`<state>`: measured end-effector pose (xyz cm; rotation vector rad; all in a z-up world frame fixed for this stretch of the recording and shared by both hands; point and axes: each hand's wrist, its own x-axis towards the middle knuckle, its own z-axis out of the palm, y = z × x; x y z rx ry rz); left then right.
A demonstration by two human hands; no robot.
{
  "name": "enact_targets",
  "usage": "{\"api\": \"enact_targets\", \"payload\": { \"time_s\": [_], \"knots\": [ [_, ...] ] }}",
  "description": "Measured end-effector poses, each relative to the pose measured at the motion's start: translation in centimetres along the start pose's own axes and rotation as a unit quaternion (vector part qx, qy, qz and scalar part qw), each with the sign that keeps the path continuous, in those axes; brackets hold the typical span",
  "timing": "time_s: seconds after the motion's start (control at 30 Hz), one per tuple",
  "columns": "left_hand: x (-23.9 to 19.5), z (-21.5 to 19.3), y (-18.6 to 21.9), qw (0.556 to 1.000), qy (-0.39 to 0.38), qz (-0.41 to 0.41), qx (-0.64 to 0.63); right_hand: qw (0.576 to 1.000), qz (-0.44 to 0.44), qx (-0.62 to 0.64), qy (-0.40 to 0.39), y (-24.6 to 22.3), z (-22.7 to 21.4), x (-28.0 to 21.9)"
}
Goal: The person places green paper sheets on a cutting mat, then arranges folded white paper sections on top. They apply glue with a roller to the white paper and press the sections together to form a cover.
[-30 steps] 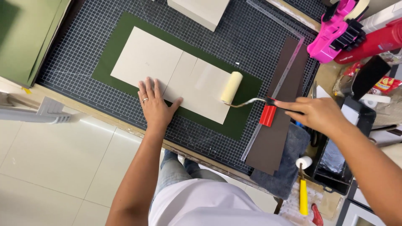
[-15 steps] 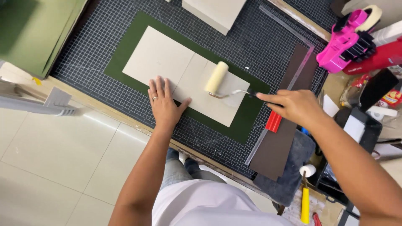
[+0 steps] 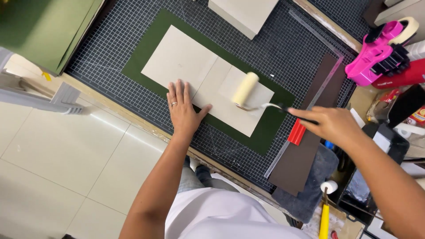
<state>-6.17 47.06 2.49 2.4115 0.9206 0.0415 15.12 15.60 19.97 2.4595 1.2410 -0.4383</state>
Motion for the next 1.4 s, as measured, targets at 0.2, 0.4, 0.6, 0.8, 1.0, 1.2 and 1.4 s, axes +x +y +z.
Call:
{"api": "enact_targets", "payload": {
  "time_s": [0.2,0.4,0.6,0.8,1.0,1.2,1.4],
  "knots": [
    [0.1,0.6,-0.5,1.000,0.017,0.012,-0.011,1.000,-0.008,-0.008,0.007,-2.4,-2.8,1.5],
    [0.0,0.4,-0.4,1.000,0.020,0.016,0.001,0.991,-0.081,0.067,0.087,-8.0,-3.1,9.7],
    [0.1,0.4,-0.2,1.000,0.007,0.010,0.006,0.980,-0.118,0.109,0.115,-13.5,-5.0,16.8],
    [0.0,0.1,-0.1,1.000,-0.009,0.004,-0.002,0.992,-0.101,0.062,0.042,-12.3,-8.0,15.2],
    [0.1,-0.5,0.2,1.000,-0.027,-0.003,0.000,0.986,-0.105,0.117,0.057,-15.1,-10.1,17.0],
    [0.1,-0.5,0.1,1.000,-0.026,0.000,0.006,0.987,-0.117,0.094,0.051,-15.3,-10.0,18.2],
    [0.0,-0.5,0.0,1.000,-0.020,0.007,0.001,0.986,-0.118,0.105,0.050,-16.2,-11.4,18.8]
  ]
}}
